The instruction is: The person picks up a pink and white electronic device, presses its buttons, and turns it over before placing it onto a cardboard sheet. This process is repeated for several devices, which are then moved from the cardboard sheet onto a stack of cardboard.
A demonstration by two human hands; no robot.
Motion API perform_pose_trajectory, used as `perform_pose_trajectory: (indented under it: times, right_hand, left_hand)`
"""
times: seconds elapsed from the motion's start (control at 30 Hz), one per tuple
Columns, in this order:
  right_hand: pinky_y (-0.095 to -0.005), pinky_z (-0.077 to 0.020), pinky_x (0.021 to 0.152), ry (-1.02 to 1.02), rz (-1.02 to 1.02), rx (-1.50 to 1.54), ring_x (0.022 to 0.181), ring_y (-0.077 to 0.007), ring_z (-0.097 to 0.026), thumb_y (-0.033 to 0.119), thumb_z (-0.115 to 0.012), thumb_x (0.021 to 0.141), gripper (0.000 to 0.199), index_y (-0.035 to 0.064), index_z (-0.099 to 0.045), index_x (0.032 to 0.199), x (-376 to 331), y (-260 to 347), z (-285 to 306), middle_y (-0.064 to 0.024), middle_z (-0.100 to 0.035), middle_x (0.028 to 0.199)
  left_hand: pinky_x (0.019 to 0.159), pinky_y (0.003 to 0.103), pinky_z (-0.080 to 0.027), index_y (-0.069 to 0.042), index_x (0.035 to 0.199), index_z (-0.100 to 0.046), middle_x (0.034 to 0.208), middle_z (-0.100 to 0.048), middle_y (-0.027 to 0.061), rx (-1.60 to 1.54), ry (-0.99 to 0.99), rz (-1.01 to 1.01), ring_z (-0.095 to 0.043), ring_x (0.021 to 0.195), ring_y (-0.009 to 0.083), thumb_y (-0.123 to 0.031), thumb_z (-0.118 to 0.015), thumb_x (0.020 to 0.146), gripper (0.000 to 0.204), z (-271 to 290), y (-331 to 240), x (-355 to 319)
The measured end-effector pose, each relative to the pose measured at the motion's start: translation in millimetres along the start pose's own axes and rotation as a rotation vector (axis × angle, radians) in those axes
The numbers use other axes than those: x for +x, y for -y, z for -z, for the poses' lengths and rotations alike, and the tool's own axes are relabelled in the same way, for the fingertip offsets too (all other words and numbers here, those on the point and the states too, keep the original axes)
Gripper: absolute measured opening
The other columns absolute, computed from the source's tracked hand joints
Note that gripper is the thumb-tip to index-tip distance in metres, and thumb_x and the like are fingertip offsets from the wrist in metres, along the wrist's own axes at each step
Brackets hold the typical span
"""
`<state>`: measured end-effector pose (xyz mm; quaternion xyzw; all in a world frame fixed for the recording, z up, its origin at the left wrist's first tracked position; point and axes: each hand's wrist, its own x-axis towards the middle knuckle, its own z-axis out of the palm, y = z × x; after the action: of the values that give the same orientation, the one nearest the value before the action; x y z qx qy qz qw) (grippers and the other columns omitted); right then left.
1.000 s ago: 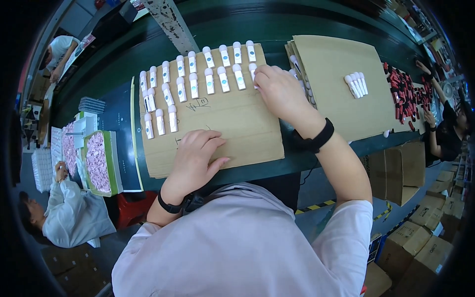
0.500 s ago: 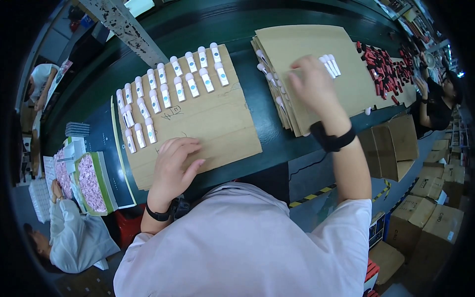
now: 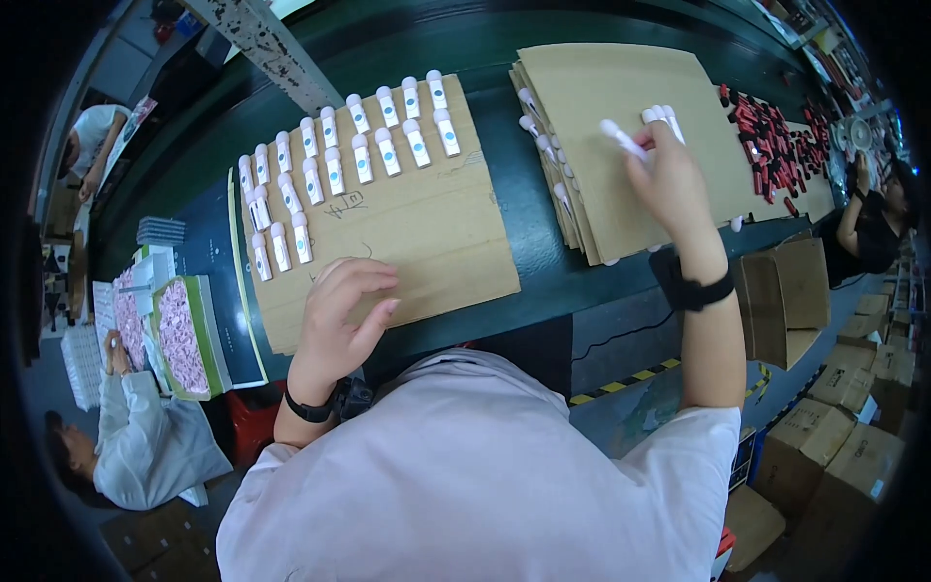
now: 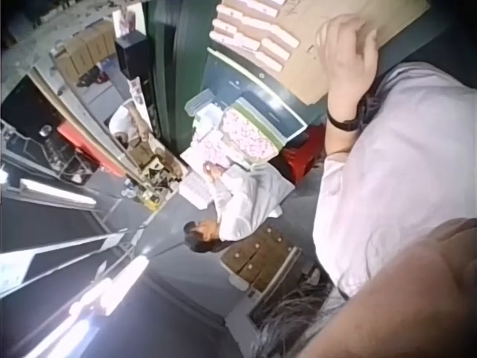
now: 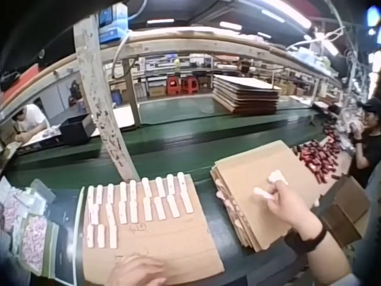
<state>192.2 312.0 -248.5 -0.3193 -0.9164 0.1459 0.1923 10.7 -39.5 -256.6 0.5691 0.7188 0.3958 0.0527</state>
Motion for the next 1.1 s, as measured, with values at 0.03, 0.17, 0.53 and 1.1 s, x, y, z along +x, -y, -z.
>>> perform_pose_trajectory:
  times: [0.03,0.17,0.53,1.1]
  right_hand:
    - [-0.0259,-0.0433,0.064,0.055,0.011,0.124,0.070,-0.0152,-0.053,0.007,-0.065,0.084,0.017,0.0033,-0.057,0.099,-8.3,23.4,2.9,-0.0079,-0.056,0.082]
    - [-0.0215,-0.0375,0.062,0.249,0.206,0.500,0.068,-0.0096,-0.046,0.000,-0.065,0.081,0.019,0.0039,-0.057,0.098,-49.3,96.3,3.7,-0.0033,-0.053,0.082]
    - [-0.0226,-0.0396,0.069,0.470,0.142,1.050,0.075,-0.0099,-0.048,-0.002,-0.067,0.081,0.024,-0.0001,-0.058,0.103,-89.7,160.8,-33.5,-0.0043,-0.058,0.091]
    - [-0.0263,-0.0402,0.059,0.169,0.365,1.015,0.064,-0.0150,-0.049,0.008,-0.081,0.073,0.029,0.0026,-0.065,0.096,-97.7,164.7,-50.0,-0.0057,-0.062,0.082]
  left_hand:
    - [0.084,0.038,-0.046,-0.003,0.096,-0.064,0.099,-0.067,0.0104,-0.020,-0.016,0.002,-0.062,0.092,0.0298,-0.005,-0.073,0.076,0.021,1.2,-1.4,0.5]
    - [0.083,0.040,-0.046,-0.004,0.099,-0.064,0.096,-0.066,0.0106,-0.095,-0.064,0.028,-0.061,0.090,0.0309,-0.007,-0.074,0.076,0.025,4.5,-12.5,6.6]
    - [0.089,0.044,-0.048,-0.003,0.102,-0.066,0.093,-0.068,0.0122,-0.171,-0.146,-0.036,-0.064,0.088,0.0319,-0.006,-0.076,0.075,0.029,16.9,-12.5,-5.4]
    - [0.093,0.045,-0.047,-0.003,0.100,-0.068,0.090,-0.067,0.0110,-0.280,-0.125,0.012,-0.063,0.087,0.0308,-0.008,-0.079,0.071,0.031,14.2,-12.5,-7.9]
